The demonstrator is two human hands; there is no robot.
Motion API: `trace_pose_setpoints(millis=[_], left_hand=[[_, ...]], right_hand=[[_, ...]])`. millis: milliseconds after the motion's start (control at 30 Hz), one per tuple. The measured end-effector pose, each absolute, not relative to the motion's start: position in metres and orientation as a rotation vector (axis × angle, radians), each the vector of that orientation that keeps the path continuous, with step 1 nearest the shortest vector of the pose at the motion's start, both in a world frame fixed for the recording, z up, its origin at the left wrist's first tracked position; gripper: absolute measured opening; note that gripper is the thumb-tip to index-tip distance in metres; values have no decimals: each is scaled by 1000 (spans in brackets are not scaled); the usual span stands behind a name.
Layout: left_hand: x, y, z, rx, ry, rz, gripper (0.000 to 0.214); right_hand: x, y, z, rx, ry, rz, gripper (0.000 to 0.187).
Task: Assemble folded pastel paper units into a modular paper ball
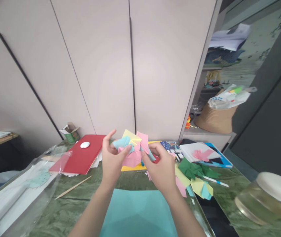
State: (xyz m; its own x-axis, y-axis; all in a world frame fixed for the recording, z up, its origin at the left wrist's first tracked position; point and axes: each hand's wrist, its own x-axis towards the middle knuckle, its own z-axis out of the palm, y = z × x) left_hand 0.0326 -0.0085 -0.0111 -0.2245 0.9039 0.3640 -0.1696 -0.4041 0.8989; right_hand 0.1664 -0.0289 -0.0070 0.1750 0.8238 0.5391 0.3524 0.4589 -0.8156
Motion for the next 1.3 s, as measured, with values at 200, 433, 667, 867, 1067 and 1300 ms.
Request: trace_pose_setpoints(millis=[200,433,667,867,1067,1300], left_hand=[[38,-3,-17,1207,770,1519,36],[24,-4,-9,1620,1023,1388,14],[18,-6,-7,1801,1235,1247,14],[31,-2,-12,1448,1099,1520,23],[41,5,-27,1339,1025,1553,20],[44,12,-37,1214,809,1499,24]], right_hand=[[162,-25,-9,-1055,-1311,506,11],[175,-17,-9,-1172,-1546,557,19],[172,-13,-11,-1304,-1650,561,11],[174,-10,-13,-1291,-1468,546,22],[173,-9,-10,-1301,-1395,502,19],[167,-6,-16,-1336,-1420,378,16]])
